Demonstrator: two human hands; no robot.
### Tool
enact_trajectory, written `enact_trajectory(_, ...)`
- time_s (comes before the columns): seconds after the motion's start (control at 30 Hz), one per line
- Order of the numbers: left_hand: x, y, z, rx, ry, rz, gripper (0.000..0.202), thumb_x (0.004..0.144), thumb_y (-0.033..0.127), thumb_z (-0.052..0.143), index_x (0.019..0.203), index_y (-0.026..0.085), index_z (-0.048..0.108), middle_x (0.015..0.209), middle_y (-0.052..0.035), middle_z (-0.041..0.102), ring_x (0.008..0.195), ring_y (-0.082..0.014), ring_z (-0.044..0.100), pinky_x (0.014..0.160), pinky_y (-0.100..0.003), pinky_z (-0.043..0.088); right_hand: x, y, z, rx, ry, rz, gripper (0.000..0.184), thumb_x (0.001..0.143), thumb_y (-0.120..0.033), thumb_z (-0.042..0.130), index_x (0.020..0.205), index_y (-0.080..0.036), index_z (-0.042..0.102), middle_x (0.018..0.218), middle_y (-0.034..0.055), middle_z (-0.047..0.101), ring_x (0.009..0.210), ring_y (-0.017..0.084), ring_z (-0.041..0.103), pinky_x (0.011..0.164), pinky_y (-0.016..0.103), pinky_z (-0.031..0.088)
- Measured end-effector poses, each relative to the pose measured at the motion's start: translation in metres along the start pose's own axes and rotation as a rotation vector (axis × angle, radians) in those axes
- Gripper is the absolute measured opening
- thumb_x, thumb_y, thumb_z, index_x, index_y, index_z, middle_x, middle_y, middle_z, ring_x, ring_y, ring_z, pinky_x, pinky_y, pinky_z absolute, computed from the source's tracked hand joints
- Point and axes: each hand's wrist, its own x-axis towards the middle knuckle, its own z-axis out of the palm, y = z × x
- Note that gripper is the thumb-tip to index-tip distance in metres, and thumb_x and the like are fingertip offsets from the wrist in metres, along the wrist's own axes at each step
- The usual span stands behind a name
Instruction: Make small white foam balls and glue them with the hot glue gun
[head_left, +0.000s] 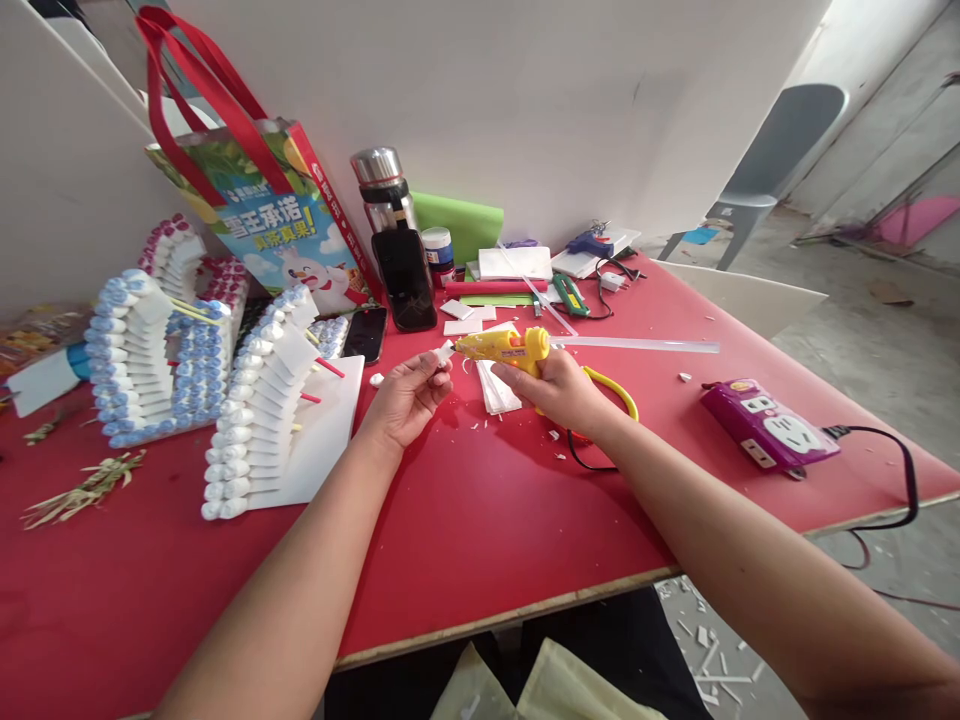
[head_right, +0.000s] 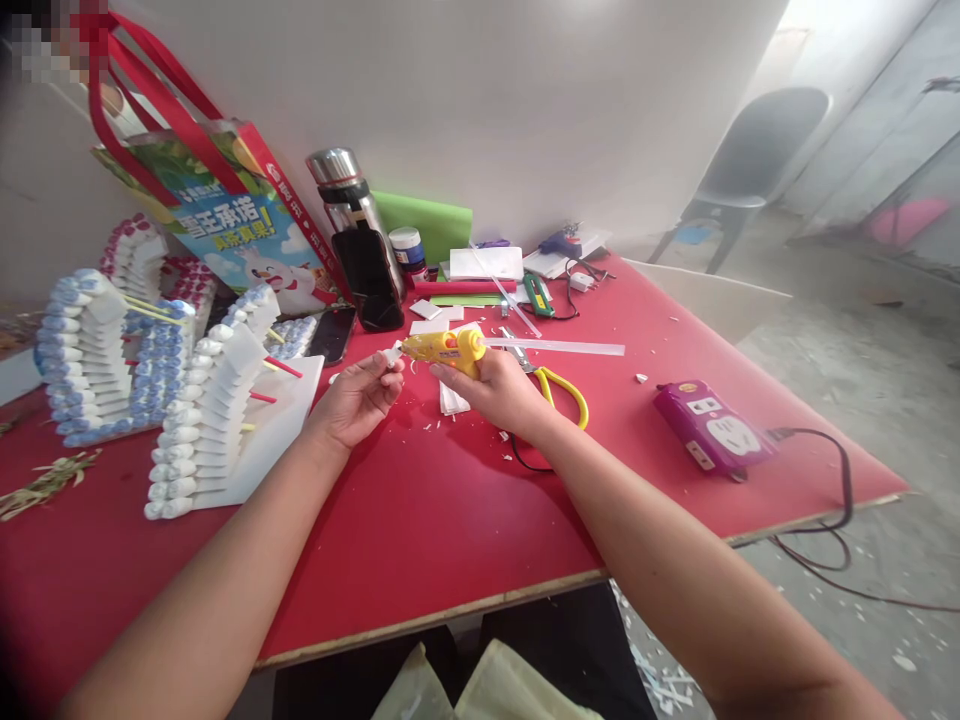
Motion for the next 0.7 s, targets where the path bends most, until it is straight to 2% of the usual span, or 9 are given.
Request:
enact_trajectory(0.3,-0.0010,-0.0010,0.0039,0.137,-0.004,0.098,0.026,0.067,0.023,0.088,0.078,0.009,0.071,0.073,-0.0032,0.063,0.059,-0.0056,0.055,0.059,-0.017,0.055,0.0009,0.0030,-0.0001,-0.092,0.018,-0.039,0.056,0.087,-0.061,0.055,0.059,-0.021,0.028,0.053,-0.0054,0.026,0.047,0.007,0.023,0.044,0.027,0.019)
enact_trajectory(0.7,-0.0009,-0.0016,0.0027,0.195,-0.010,0.115,0.025,0.069,0.026,0.086,0.079,0.010,0.070,0.075,-0.0025,0.063,0.059,-0.0055,0.054,0.060,-0.019,0.055,0.0015,0.0002,-0.0006,-0.137,0.051,0.006,0.058,0.088,-0.060,0.055,0.058,-0.021,0.025,0.052,-0.0044,0.025,0.048,0.007,0.022,0.045,0.027,0.018)
